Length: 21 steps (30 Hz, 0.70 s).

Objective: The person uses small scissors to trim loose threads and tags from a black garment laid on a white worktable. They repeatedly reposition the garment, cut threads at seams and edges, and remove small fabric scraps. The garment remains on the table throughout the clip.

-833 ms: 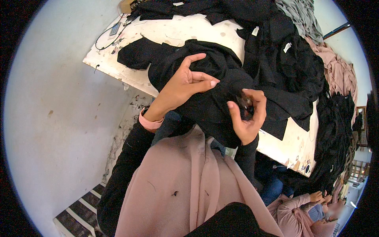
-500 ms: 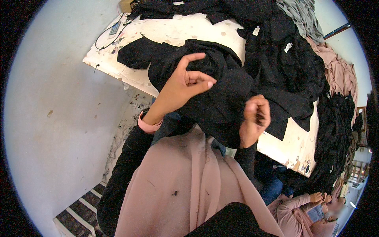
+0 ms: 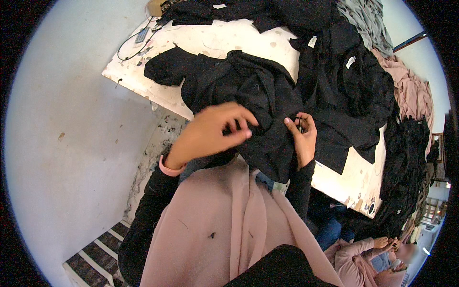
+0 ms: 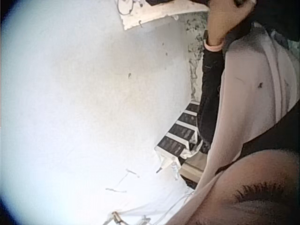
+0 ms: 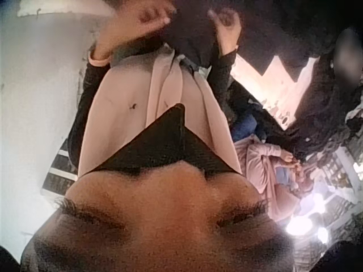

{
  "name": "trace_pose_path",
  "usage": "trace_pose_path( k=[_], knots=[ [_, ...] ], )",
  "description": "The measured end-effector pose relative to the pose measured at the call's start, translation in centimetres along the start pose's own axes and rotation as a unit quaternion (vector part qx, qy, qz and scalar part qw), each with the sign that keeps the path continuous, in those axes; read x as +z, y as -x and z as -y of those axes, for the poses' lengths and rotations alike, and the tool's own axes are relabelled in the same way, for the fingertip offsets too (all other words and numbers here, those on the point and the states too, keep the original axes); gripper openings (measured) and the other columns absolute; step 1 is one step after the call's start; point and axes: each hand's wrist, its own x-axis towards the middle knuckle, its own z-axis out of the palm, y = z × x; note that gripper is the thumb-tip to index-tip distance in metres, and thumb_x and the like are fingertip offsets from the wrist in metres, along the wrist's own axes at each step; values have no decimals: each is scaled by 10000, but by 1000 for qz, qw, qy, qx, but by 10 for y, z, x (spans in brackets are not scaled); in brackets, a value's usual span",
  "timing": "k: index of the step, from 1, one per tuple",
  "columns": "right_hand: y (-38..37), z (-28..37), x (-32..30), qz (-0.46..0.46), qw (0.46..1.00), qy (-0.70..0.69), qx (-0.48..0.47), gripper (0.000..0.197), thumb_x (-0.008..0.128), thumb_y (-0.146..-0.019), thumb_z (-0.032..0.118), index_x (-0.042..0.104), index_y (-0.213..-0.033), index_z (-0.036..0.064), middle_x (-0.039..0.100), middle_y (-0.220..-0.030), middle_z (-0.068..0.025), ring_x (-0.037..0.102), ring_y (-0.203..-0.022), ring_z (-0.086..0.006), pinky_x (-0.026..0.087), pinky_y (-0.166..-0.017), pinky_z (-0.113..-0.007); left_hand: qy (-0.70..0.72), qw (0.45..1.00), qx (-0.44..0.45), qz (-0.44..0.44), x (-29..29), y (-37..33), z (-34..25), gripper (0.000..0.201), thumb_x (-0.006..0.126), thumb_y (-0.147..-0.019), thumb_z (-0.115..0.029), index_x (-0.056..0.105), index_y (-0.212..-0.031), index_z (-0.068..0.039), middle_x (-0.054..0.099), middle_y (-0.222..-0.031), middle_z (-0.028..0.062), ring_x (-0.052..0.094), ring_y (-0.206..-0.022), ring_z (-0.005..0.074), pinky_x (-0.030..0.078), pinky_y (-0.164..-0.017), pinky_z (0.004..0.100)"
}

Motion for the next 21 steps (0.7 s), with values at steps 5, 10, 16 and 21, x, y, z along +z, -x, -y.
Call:
trace_pose_path(
  k=[5,10,16,21],
  knots=[
    [-2,-3,1,18,1000,-2,-6,392,861,-795,187,619,-1037,-4,621,-871,-38,571,-843,-128,459,-816,-265,-325,889,109,-302,-44,-55,23,241,762,-856,-312,696,-874,-80,648,-791,73,643,-751,254,504,-656,369],
    [1,-5,2,7,999,15,-35,357,859,-785,160,612,-992,8,611,-858,-31,562,-817,-131,464,-795,-271,-293,936,-27,-193,-61,-88,58,284,738,-890,-317,739,-951,-40,718,-836,104,694,-767,243,526,-723,337],
    [-2,-10,0,20,999,22,-37,359,858,-781,152,613,-1003,12,619,-868,-30,577,-830,-132,474,-806,-276,14,973,-128,-191,-100,-74,77,315,626,-1002,-288,704,-956,13,687,-766,65,665,-711,126,530,-698,269],
    [2,7,1,-7,996,-29,-79,356,819,-834,171,615,-1079,13,611,-973,-48,574,-874,-135,477,-833,-272,169,956,-125,-203,-100,-59,77,306,559,-1042,-317,594,-996,-16,648,-766,70,661,-650,138,570,-638,280]
  ],
)
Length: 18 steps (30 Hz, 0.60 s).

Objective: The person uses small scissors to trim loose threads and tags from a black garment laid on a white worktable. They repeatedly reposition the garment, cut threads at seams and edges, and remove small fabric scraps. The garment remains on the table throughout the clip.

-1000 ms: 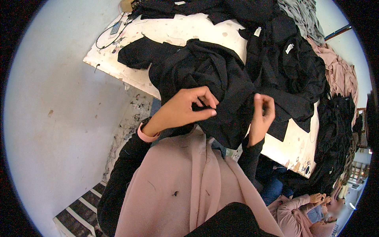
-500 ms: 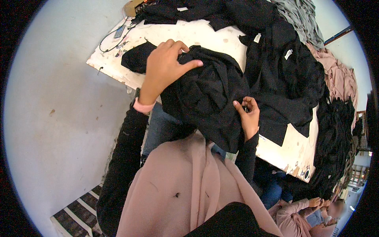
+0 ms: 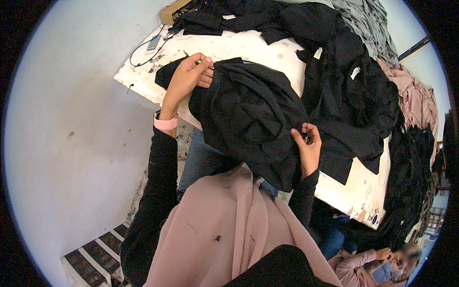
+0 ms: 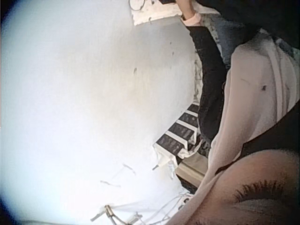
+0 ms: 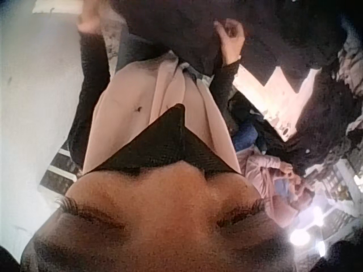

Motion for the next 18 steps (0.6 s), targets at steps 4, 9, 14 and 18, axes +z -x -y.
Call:
trace_pose_path(
  k=[4,9,14,18],
  knots=[
    [3,46,1,-59,994,-63,-69,319,738,-901,175,588,-1144,33,537,-987,-40,536,-849,-118,460,-782,-261,6,998,44,-35,16,17,-10,300,533,-1052,-361,549,-1015,-63,623,-786,61,615,-600,129,531,-565,265],
    [-13,116,24,-19,959,144,-244,205,738,-891,203,634,-993,57,695,-840,-144,700,-729,-258,524,-656,-362,-87,990,98,-59,44,38,-25,282,476,-1078,-315,503,-1084,-34,651,-766,112,688,-595,181,554,-528,275],
    [-36,149,72,65,921,255,-286,261,695,-906,329,610,-927,82,702,-737,-126,693,-615,-319,535,-555,-429,-130,982,123,-62,56,49,-29,262,464,-1083,-291,491,-1107,-32,673,-738,133,710,-594,200,545,-512,283],
    [-47,157,94,103,917,266,-280,260,662,-920,341,631,-926,84,683,-663,-150,691,-605,-337,535,-536,-438,-142,978,138,-66,59,51,-31,236,467,-1081,-258,482,-1078,-22,673,-691,157,724,-598,242,526,-496,306]
  ],
)
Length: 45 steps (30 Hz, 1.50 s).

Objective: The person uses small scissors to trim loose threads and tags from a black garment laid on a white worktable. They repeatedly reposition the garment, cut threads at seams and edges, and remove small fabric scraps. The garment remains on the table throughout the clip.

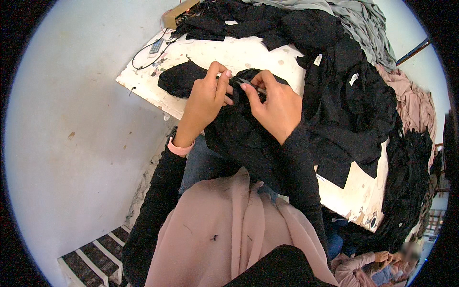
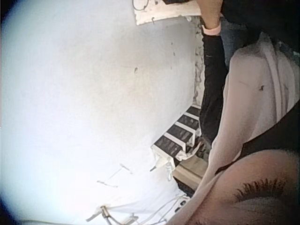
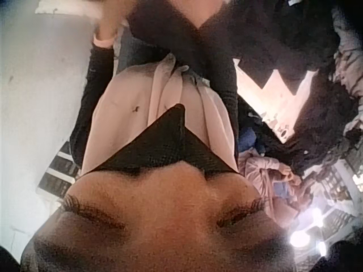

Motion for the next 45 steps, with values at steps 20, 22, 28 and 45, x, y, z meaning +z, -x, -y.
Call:
trace_pose_path(
  k=[20,22,28,45],
  knots=[
    [62,-104,-51,-231,913,-259,216,295,781,-899,268,639,-972,20,620,-831,-7,541,-760,-100,417,-707,-249,-92,959,77,-255,-115,-37,68,478,743,-903,-131,434,-1258,-44,733,-1004,86,664,-772,144,525,-697,272],
    [82,-120,-59,-196,905,-250,283,311,769,-906,316,659,-845,32,592,-739,22,492,-693,-79,361,-656,-234,-301,929,11,-217,-143,-40,85,519,741,-888,-116,445,-1308,-44,708,-1139,148,693,-918,224,552,-776,330],
    [105,-114,-36,8,901,-233,366,574,665,-932,531,698,-711,3,574,-579,-3,511,-586,-84,378,-579,-258,-186,965,111,-149,-83,-19,27,410,685,-951,-198,555,-1304,-37,659,-1237,142,666,-1060,253,528,-904,348],
    [86,38,-4,313,559,-762,97,220,666,-992,209,459,-991,135,408,-680,74,323,-486,-29,210,-432,-246,-276,833,-51,477,45,4,-29,345,488,-1043,-221,589,-1281,8,624,-1303,235,617,-1202,321,486,-1025,398]
  ],
)
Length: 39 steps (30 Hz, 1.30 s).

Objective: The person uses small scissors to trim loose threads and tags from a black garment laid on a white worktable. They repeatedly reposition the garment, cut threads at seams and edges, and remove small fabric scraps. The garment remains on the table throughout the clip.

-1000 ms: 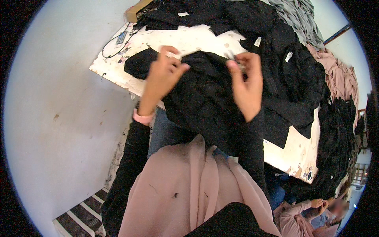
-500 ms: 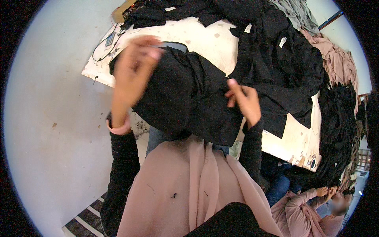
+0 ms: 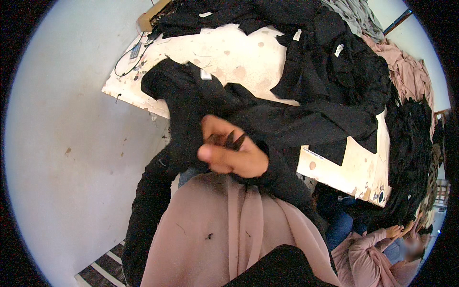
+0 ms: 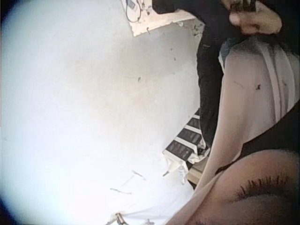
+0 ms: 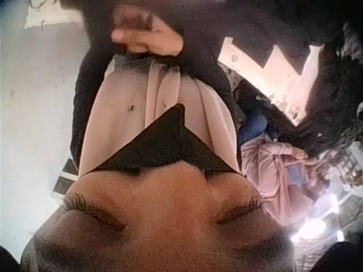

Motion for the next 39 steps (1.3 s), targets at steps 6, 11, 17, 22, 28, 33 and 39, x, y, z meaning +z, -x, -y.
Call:
trace_pose_path(
  k=[6,11,17,22,28,33,39],
  knots=[
    [13,15,9,-78,987,-124,-65,217,649,-993,211,468,-1079,128,394,-675,72,327,-497,-29,207,-438,-239,342,909,215,99,51,-19,-3,354,458,-1053,-224,581,-1299,-2,625,-1308,223,618,-1207,323,486,-1042,423],
    [64,51,-16,-360,893,-26,-267,158,575,-1020,298,532,-1125,187,496,-683,70,275,-394,-55,198,-396,-246,580,745,328,30,46,-13,28,362,433,-1062,-228,575,-1313,-9,626,-1312,214,618,-1212,324,485,-1056,444],
    [121,81,-107,-463,788,-22,-405,170,591,-1029,237,605,-894,134,435,-575,49,250,-401,-73,220,-461,-259,783,428,433,-127,-23,19,66,373,403,-1072,-231,567,-1330,-18,627,-1317,203,619,-1217,325,484,-1072,470],
    [127,75,-157,-690,639,229,-254,161,692,-974,249,608,-929,120,498,-734,66,359,-524,-24,325,-553,-213,779,414,468,-48,-2,9,34,570,381,-1062,-387,289,-1535,-83,498,-1431,193,610,-1140,311,476,-1054,517],
    [92,63,-101,-582,521,557,-283,98,743,-902,93,733,-994,63,612,-865,11,532,-681,-52,385,-592,-203,785,440,436,-33,20,3,3,849,471,-990,-484,56,-1612,-83,498,-1431,140,595,-1182,380,452,-1067,576],
    [66,68,-38,-433,541,665,-280,282,833,-742,-8,766,-1006,65,610,-785,-56,563,-642,-146,435,-579,-268,727,557,384,-113,23,8,-20,785,545,-980,-265,107,-1589,-35,489,-1443,150,586,-1224,362,486,-1053,502],
    [52,72,-36,-401,579,640,-308,105,739,-829,7,658,-896,8,581,-903,-111,588,-780,-188,460,-675,-286,297,811,333,-377,12,-4,-19,686,720,-863,-14,366,-1451,-10,621,-1221,132,649,-1075,223,507,-949,327]
  ],
)
